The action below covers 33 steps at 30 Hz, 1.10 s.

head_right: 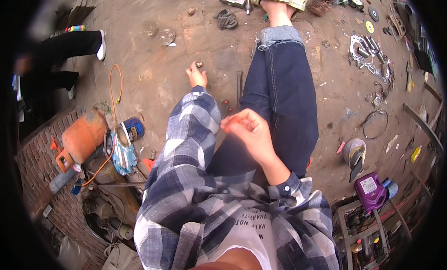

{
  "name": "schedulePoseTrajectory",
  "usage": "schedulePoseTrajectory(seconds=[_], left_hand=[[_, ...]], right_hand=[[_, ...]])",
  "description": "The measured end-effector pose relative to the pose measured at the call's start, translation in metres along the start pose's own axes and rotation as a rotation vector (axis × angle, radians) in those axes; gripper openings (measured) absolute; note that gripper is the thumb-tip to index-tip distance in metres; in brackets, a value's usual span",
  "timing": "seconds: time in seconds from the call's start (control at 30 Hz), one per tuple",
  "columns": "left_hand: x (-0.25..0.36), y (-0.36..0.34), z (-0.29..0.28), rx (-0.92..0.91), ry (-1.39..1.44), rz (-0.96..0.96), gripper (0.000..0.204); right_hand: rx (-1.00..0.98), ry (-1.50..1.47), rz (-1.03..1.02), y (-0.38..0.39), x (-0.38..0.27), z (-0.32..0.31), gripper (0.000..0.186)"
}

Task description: The person winds orange wire around a small metal component using both hands. They repeatedly wrap the wire, adjust the coil, and occasionally pause to inspect the assembly. The task continues throughout the clip with the same component being handled.

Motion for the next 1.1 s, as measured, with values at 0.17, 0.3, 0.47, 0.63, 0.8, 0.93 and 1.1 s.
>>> schedulePoseTrajectory(seconds=[0.17, 0.3, 0.47, 0.63, 0.8, 0.93, 1.1], left_hand=[[-0.013, -0.02, 0.002, 0.07, -0.016, 0.063, 0.038], [-0.033, -0.036, 0.003, 0.051, 0.263, 0.092, 0.028], [0.025, 0.024, -0.024, -0.335, 1.291, 0.192, 0.027], [0.113, 0.149, -0.103, -0.656, 1.589, 0.397, 0.03], [0.149, 0.247, -0.146, -0.827, 1.875, 0.491, 0.035], [0.166, 0.288, -0.17, -0.755, 1.953, 0.589, 0.038], [0.177, 0.322, -0.216, -0.319, 1.777, 0.698, 0.035]], right_hand=[[-0.017, -0.04, -0.006, 0.0, 0.004, 0.001, 0.013], [0.002, 0.027, 0.035, -0.001, 0.004, 0.003, 0.012], [-0.008, 0.083, -0.003, -0.007, 0.012, -0.004, 0.01], [0.085, 0.023, -0.101, -0.006, -0.003, -0.009, 0.013], [0.016, 0.119, -0.205, 0.016, -0.038, 0.039, 0.014], [-0.038, 0.261, -0.29, 0.046, -0.05, 0.088, 0.013], [-0.107, 0.238, -0.264, 0.084, -0.043, 0.135, 0.017]])
Point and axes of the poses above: each hand's wrist, its own y-axis away from the middle knuckle, its own z-axis out of the palm, x = y × z, the point moved 8 cm from there along -y, towards the middle knuckle, and after that the axes turned 15 degrees about -x, right-handed, at the moved point
